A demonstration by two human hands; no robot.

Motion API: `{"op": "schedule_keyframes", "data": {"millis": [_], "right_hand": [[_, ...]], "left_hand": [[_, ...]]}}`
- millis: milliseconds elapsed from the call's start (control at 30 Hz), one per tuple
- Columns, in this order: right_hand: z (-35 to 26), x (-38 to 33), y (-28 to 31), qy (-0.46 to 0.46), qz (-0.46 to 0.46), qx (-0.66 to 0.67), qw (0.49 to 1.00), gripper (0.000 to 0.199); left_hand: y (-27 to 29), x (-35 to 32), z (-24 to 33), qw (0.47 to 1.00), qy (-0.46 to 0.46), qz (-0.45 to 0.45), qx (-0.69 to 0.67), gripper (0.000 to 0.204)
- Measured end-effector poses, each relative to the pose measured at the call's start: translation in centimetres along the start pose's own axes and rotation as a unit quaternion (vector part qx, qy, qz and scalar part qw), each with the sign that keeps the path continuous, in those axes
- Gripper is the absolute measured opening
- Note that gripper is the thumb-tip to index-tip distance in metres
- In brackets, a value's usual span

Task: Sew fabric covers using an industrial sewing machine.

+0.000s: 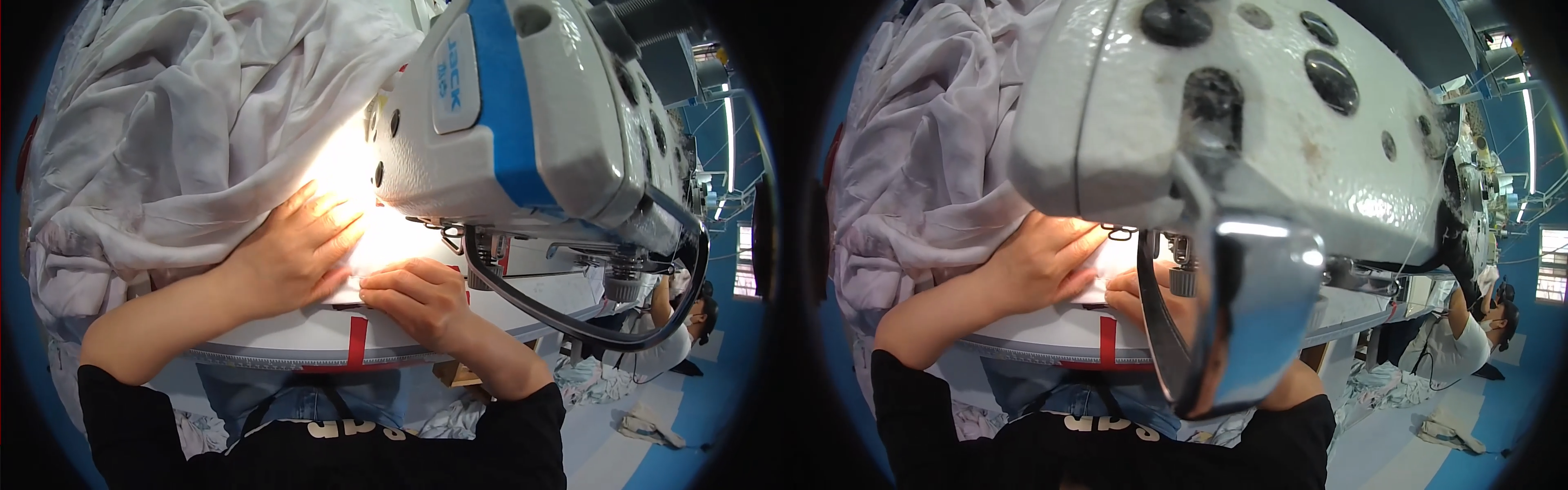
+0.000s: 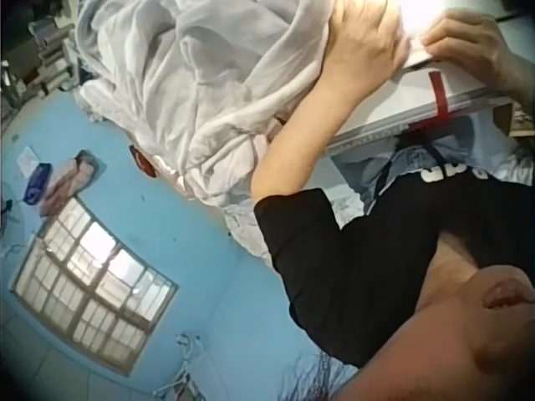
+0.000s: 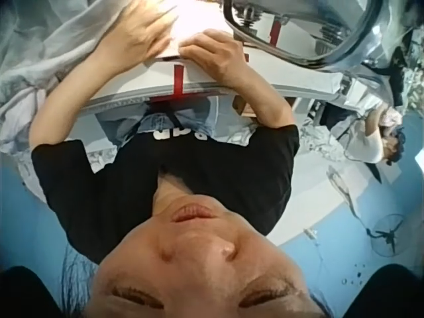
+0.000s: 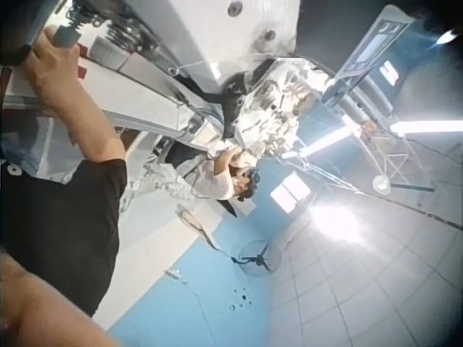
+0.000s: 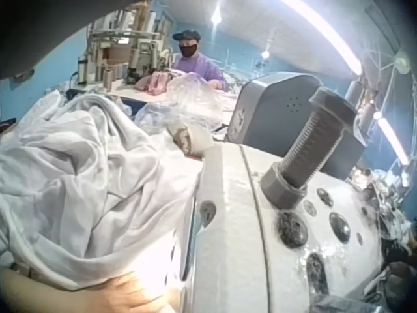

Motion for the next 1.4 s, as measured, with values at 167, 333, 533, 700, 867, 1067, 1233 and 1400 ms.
{"op": "schedule_keyframes", "data": {"millis": [167,333,533,700,867,1067,1233,1400], "right_hand": [[1.2,1.0,0.2,0.040,0.033,-0.015,0.999,0.015],[2.5,0.9,0.2,0.015,0.013,-0.033,0.999,0.018],[3.3,0.7,0.2,-0.004,0.037,0.018,0.999,0.022],[2.4,1.0,-0.2,-0.016,0.068,-0.045,0.997,0.025],[1.8,2.5,0.2,-0.027,0.082,-0.066,0.994,0.026],[6.1,-0.5,1.1,-0.188,0.018,0.087,0.978,0.031],[10.8,-0.3,6.1,-0.119,0.070,0.009,0.990,0.027],[11.0,-0.9,5.7,-0.049,0.127,-0.070,0.988,0.023]], "left_hand": [[-0.2,1.3,-1.7,0.998,-0.030,0.046,-0.014,0.046],[-0.6,2.4,-3.0,0.993,-0.054,0.104,-0.031,0.035],[0.9,1.1,-0.5,0.994,-0.090,0.057,-0.028,0.048],[1.1,-0.6,-0.8,0.996,-0.073,0.010,-0.052,0.068],[1.1,0.2,-2.2,0.992,-0.097,0.033,-0.069,0.071],[0.7,1.5,-3.3,0.991,-0.070,0.008,-0.112,0.069],[0.3,1.8,-4.0,0.985,-0.061,0.066,-0.145,0.068],[1.0,1.8,-3.6,0.993,-0.081,-0.006,-0.089,0.069]]}}
Point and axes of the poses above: each hand's wrist, its own x-axis towards the middle knuckle, its own y-axis out of the back of the hand, z = x × y, the point moved 2 cm from there along x, towards the middle knuckle, and after that the axes turned 13 degrees about x, right-handed, at the moved point
